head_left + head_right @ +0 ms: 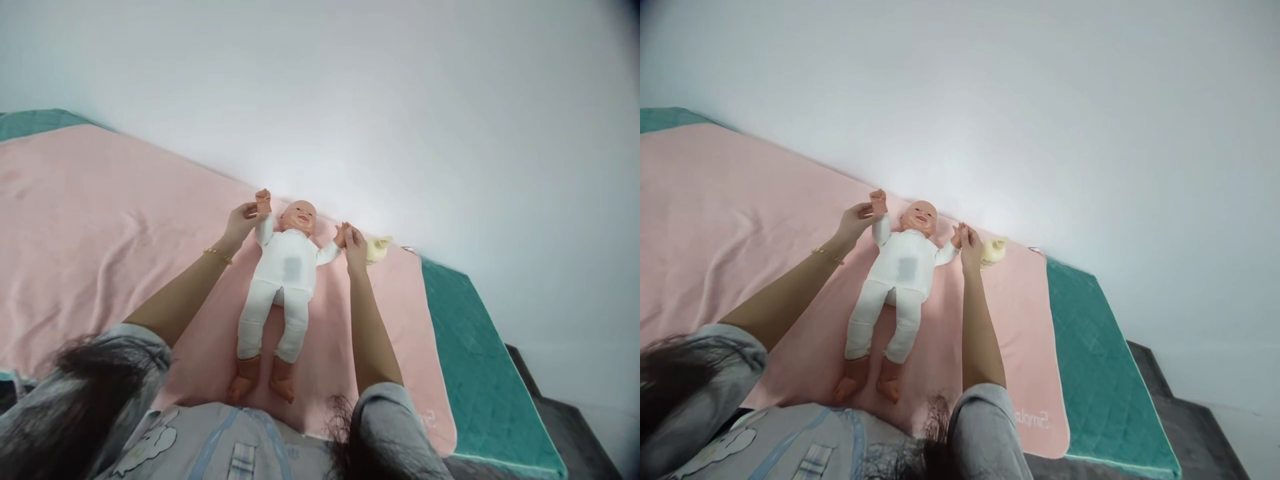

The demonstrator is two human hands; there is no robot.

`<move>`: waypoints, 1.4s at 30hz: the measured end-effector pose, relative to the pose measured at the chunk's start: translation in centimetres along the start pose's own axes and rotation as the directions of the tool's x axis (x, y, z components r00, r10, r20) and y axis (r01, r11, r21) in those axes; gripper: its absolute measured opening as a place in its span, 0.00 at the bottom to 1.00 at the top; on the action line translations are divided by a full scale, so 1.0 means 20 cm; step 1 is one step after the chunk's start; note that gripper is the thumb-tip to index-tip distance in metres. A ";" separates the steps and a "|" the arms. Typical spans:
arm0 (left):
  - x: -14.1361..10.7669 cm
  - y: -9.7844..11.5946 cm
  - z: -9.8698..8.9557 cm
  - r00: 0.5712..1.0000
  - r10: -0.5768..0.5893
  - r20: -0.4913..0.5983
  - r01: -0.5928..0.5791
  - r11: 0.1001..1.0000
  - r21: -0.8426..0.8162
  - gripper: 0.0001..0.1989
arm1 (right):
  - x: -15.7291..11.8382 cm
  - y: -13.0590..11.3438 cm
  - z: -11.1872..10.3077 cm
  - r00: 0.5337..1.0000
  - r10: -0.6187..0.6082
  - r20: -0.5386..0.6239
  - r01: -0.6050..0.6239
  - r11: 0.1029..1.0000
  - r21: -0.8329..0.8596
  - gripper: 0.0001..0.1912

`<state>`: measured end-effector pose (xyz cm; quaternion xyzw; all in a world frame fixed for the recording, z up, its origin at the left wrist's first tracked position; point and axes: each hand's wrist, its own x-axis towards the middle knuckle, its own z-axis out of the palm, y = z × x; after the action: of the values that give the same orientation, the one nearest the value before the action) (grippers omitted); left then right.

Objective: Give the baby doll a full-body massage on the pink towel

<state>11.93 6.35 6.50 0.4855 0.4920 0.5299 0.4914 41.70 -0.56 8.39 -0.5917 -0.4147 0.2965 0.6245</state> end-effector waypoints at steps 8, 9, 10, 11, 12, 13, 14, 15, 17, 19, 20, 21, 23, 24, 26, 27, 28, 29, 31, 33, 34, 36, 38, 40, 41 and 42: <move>-0.43 0.05 -0.23 0.991 0.112 -0.068 -0.096 0.973 0.208 0.15 | -0.57 -0.03 -0.12 0.992 -0.119 -0.041 0.108 0.973 -0.203 0.23; -0.48 0.04 -0.25 0.992 0.110 -0.064 -0.091 0.963 0.254 0.15 | -0.65 -0.02 -0.14 0.992 -0.116 -0.042 0.100 0.954 -0.283 0.23; -0.53 0.03 -0.27 0.993 0.102 -0.061 -0.080 0.951 0.297 0.14 | -0.72 0.00 -0.15 0.994 -0.097 -0.056 0.072 0.935 -0.346 0.24; -0.58 0.01 -0.29 0.995 0.087 -0.056 -0.064 0.940 0.335 0.15 | -0.79 0.03 -0.16 0.996 -0.067 -0.064 0.038 0.921 -0.387 0.25; -0.62 -0.02 -0.30 0.996 0.068 -0.054 -0.044 0.929 0.367 0.16 | -0.86 0.05 -0.17 0.996 -0.037 -0.079 0.000 0.909 -0.418 0.26; -0.66 -0.04 -0.31 0.998 0.046 -0.051 -0.022 0.919 0.394 0.17 | -0.92 0.07 -0.17 0.995 0.004 -0.103 -0.050 0.893 -0.447 0.27; -0.70 -0.07 -0.31 0.999 0.022 -0.046 -0.001 0.909 0.417 0.19 | -0.97 0.10 -0.17 0.992 0.055 -0.114 -0.103 0.874 -0.475 0.28; -0.73 -0.09 -0.31 0.999 0.001 -0.040 0.016 0.899 0.439 0.20 | -1.01 0.12 -0.16 0.988 0.101 -0.118 -0.146 0.853 -0.501 0.30; -0.78 -0.11 -0.31 1.000 -0.028 -0.007 0.028 0.875 0.483 0.21 | -1.06 0.14 -0.15 0.982 0.163 -0.098 -0.190 0.819 -0.542 0.33; -0.80 -0.11 -0.31 0.999 -0.037 0.036 0.013 0.849 0.528 0.20 | -1.08 0.15 -0.14 0.983 0.175 -0.048 -0.172 0.811 -0.559 0.37; -0.80 -0.11 -0.31 0.998 -0.038 0.055 0.002 0.838 0.546 0.18 | -1.08 0.15 -0.14 0.984 0.174 -0.025 -0.158 0.814 -0.559 0.39; -0.80 -0.10 -0.31 0.997 -0.038 0.069 -0.007 0.830 0.558 0.17 | -1.08 0.15 -0.13 0.984 0.175 -0.012 -0.152 0.817 -0.556 0.41; -0.80 -0.09 -0.31 0.996 -0.042 0.078 -0.009 0.826 0.563 0.14 | -1.07 0.15 -0.13 0.981 0.193 -0.021 -0.173 0.819 -0.546 0.42; -0.80 -0.09 -0.31 0.996 -0.048 0.077 -0.003 0.830 0.558 0.14 | -1.06 0.15 -0.13 0.978 0.206 -0.039 -0.194 0.820 -0.538 0.42; -0.80 -0.09 -0.32 0.996 -0.067 0.053 0.029 0.849 0.527 0.15 | -1.04 0.15 -0.13 0.970 0.222 -0.094 -0.239 0.836 -0.494 0.41; -0.80 -0.09 -0.32 0.997 -0.077 0.027 0.053 0.862 0.503 0.16 | -1.02 0.15 -0.13 0.967 0.221 -0.127 -0.255 0.854 -0.453 0.40; -0.79 -0.09 -0.33 0.996 -0.087 -0.007 0.080 0.877 0.475 0.19 | -1.01 0.15 -0.13 0.963 0.216 -0.162 -0.265 0.873 -0.409 0.38; -0.77 -0.09 -0.34 0.995 -0.093 -0.047 0.104 0.891 0.442 0.21 | -0.99 0.15 -0.13 0.958 0.209 -0.195 -0.269 0.891 -0.367 0.37; -0.72 -0.08 -0.35 0.988 -0.089 -0.128 0.131 0.919 0.371 0.24 | -0.94 0.14 -0.13 0.951 0.189 -0.245 -0.261 0.914 -0.311 0.33; -0.65 -0.06 -0.36 0.978 -0.065 -0.198 0.123 0.947 0.296 0.23 | -0.87 0.12 -0.14 0.950 0.160 -0.267 -0.239 0.924 -0.297 0.29; -0.61 -0.05 -0.35 0.972 -0.050 -0.230 0.110 0.960 0.257 0.23 | -0.83 0.11 -0.14 0.952 0.146 -0.269 -0.225 0.930 -0.290 0.27; -0.51 -0.03 -0.33 0.958 -0.021 -0.285 0.076 0.980 0.182 0.22 | -0.74 0.08 -0.13 0.961 0.113 -0.254 -0.182 0.947 -0.266 0.26; -0.40 -0.01 -0.30 0.945 -0.008 -0.328 0.047 0.993 0.111 0.21 | -0.64 0.05 -0.12 0.974 0.072 -0.217 -0.123 0.966 -0.229 0.27; -0.29 -0.01 -0.25 0.938 -0.020 -0.347 0.037 0.998 0.041 0.19 | -0.52 0.03 -0.10 0.983 0.037 -0.178 -0.070 0.980 -0.188 0.29; -0.23 -0.01 -0.22 0.941 -0.036 -0.336 0.040 0.999 0.005 0.17 | -0.46 0.02 -0.08 0.987 0.023 -0.160 -0.050 0.984 -0.171 0.29; -0.18 -0.01 -0.18 0.948 -0.054 -0.314 0.048 0.998 -0.029 0.14 | -0.40 0.01 -0.06 0.990 0.009 -0.141 -0.032 0.987 -0.158 0.28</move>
<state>8.42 2.67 6.10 0.3768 0.5706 0.5928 0.4255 38.91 -7.98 6.87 -0.6636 -0.3860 0.2264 0.5995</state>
